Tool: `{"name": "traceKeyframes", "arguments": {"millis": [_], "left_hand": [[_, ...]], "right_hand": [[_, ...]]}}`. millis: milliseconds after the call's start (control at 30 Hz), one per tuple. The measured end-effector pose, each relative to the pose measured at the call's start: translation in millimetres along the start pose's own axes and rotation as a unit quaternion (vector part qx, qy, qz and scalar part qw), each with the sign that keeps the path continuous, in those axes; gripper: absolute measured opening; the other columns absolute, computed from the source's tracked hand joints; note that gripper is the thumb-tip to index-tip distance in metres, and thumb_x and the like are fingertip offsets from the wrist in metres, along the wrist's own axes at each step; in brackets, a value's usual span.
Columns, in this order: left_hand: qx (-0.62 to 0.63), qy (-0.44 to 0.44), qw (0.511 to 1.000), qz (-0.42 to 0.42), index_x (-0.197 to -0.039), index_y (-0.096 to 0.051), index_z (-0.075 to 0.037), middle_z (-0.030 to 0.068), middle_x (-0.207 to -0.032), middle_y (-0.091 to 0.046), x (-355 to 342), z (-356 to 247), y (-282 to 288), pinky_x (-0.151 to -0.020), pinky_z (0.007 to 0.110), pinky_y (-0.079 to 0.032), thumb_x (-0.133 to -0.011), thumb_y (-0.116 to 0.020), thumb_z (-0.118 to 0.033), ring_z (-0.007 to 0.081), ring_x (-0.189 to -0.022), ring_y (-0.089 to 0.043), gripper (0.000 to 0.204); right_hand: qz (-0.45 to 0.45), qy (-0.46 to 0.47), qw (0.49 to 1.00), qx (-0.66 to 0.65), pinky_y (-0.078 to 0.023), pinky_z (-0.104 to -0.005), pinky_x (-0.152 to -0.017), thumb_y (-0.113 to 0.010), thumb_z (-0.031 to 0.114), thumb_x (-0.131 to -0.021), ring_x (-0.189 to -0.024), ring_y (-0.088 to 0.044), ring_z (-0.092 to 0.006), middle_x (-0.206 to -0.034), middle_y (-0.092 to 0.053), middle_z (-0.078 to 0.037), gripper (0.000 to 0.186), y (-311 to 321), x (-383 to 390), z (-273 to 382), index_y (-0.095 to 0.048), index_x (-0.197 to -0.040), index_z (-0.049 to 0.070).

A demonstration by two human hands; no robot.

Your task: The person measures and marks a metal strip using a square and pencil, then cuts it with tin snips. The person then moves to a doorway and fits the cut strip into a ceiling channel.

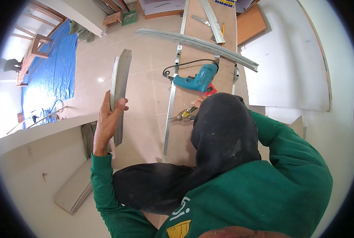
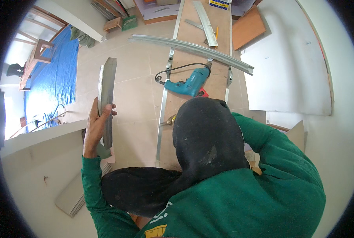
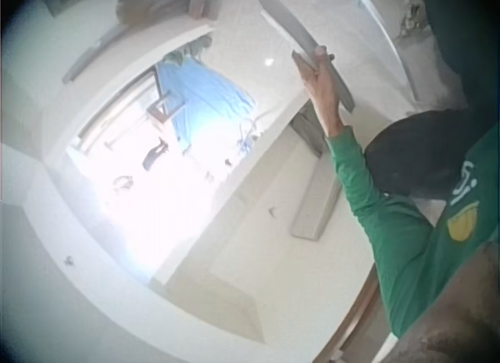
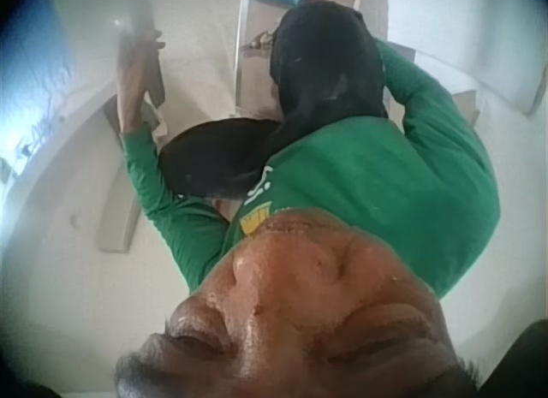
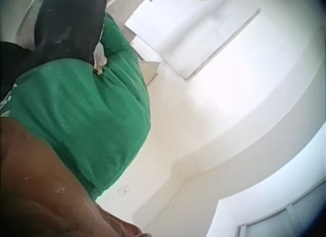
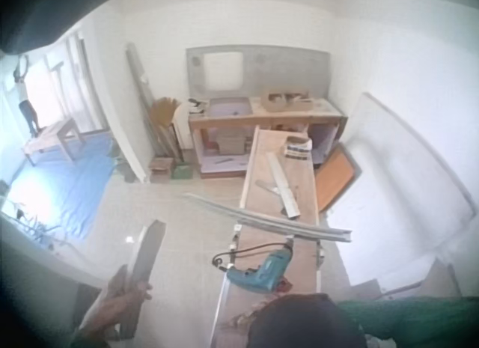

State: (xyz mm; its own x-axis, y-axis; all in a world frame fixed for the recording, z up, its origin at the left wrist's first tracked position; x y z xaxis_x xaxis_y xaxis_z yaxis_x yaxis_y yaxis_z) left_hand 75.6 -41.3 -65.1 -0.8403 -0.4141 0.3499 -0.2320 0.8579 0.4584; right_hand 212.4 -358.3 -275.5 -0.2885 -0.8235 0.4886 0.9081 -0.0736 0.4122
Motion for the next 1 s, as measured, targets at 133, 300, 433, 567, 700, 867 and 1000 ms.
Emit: {"name": "traceKeyframes", "arguments": {"millis": [133, 300, 433, 567, 700, 867, 1000], "left_hand": [[-0.019, 0.022, 0.999, -0.028, -0.150, -0.057, -0.007, 0.0112, -0.119, -0.074, 13.3, 6.9, 9.3, -0.098, 0.043, -0.056, -0.110, -0.066, -0.052, 0.0225, -0.105, -0.074, 0.061], [-0.005, 0.025, 0.999, -0.044, -0.149, -0.058, -0.007, 0.0115, -0.119, -0.075, 22.3, 6.4, 14.8, -0.098, 0.042, -0.056, -0.110, -0.067, -0.051, 0.0213, -0.105, -0.073, 0.060], [0.002, -0.005, 1.000, -0.026, -0.149, -0.058, -0.007, 0.0109, -0.118, -0.075, 23.1, -10.8, 10.1, -0.097, 0.042, -0.056, -0.110, -0.068, -0.051, 0.0211, -0.104, -0.072, 0.059], [0.014, -0.027, 0.999, -0.011, -0.148, -0.059, -0.007, 0.0102, -0.114, -0.074, 24.3, -14.8, 7.9, -0.096, 0.042, -0.056, -0.111, -0.066, -0.051, 0.0208, -0.103, -0.072, 0.058], [-0.081, -0.008, 0.996, -0.024, -0.147, -0.059, -0.005, 0.0168, -0.111, -0.073, 32.8, -36.1, 12.6, -0.094, 0.044, -0.055, -0.110, -0.068, -0.045, 0.0267, -0.100, -0.072, 0.055], [-0.183, -0.047, 0.979, -0.081, -0.147, -0.060, -0.006, 0.0252, -0.114, -0.071, 78.2, -81.9, 20.6, -0.093, 0.047, -0.054, -0.108, -0.068, -0.030, 0.0405, -0.098, -0.070, 0.046], [-0.198, -0.056, 0.971, -0.121, -0.145, -0.063, -0.008, 0.0255, -0.118, -0.072, 115.7, -84.9, 14.8, -0.095, 0.049, -0.055, -0.106, -0.069, -0.020, 0.0445, -0.102, -0.071, 0.041]], "right_hand": [[-0.011, 0.000, 0.999, 0.046, -0.051, -0.0465, -0.111, -0.082, 0.041, -0.097, -0.132, -0.065, -0.0388, -0.142, -0.064, -0.027, 0.075, -29.2, -32.3, -0.9, -0.054, -0.150, -0.004], [-0.042, -0.026, 0.997, 0.065, -0.051, -0.0465, -0.111, -0.082, 0.040, -0.098, -0.131, -0.064, -0.0390, -0.142, -0.064, -0.027, 0.072, -29.2, -35.7, -8.0, -0.055, -0.148, -0.004], [-0.086, -0.072, 0.992, 0.053, -0.051, -0.0464, -0.111, -0.081, 0.038, -0.098, -0.131, -0.064, -0.0391, -0.141, -0.064, -0.027, 0.070, 2.1, -14.6, -22.9, -0.056, -0.147, -0.004], [-0.136, -0.136, 0.980, 0.056, -0.051, -0.0464, -0.111, -0.081, 0.037, -0.099, -0.131, -0.064, -0.0393, -0.140, -0.064, -0.027, 0.067, 58.2, 16.3, -28.9, -0.056, -0.145, -0.005], [-0.269, -0.109, 0.951, 0.103, -0.051, -0.0486, -0.112, -0.078, 0.037, -0.100, -0.133, -0.064, -0.0426, -0.140, -0.065, -0.029, 0.064, 99.9, 50.6, -16.2, -0.057, -0.144, -0.005], [-0.345, -0.142, 0.919, 0.130, -0.050, -0.0516, -0.110, -0.077, 0.029, -0.102, -0.126, -0.065, -0.0431, -0.135, -0.065, -0.027, 0.058, 127.2, 45.8, -15.9, -0.056, -0.143, -0.006], [-0.355, -0.129, 0.921, 0.097, -0.055, -0.0479, -0.100, -0.079, 0.029, -0.101, -0.113, -0.070, -0.0361, -0.123, -0.069, -0.023, 0.055, 141.5, 39.1, -13.2, -0.060, -0.139, -0.006]]}}
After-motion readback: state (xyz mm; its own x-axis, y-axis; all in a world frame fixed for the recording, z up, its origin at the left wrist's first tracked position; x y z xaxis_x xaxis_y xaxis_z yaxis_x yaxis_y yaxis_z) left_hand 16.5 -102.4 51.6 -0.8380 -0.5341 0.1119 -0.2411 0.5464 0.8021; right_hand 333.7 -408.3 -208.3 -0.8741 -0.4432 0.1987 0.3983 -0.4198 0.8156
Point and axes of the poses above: each hand's wrist, its own x-axis away from the middle knuckle, its own y-axis out of the back of the hand, z = x × y, the point moved 7 cm from there along -x, towards the middle knuckle
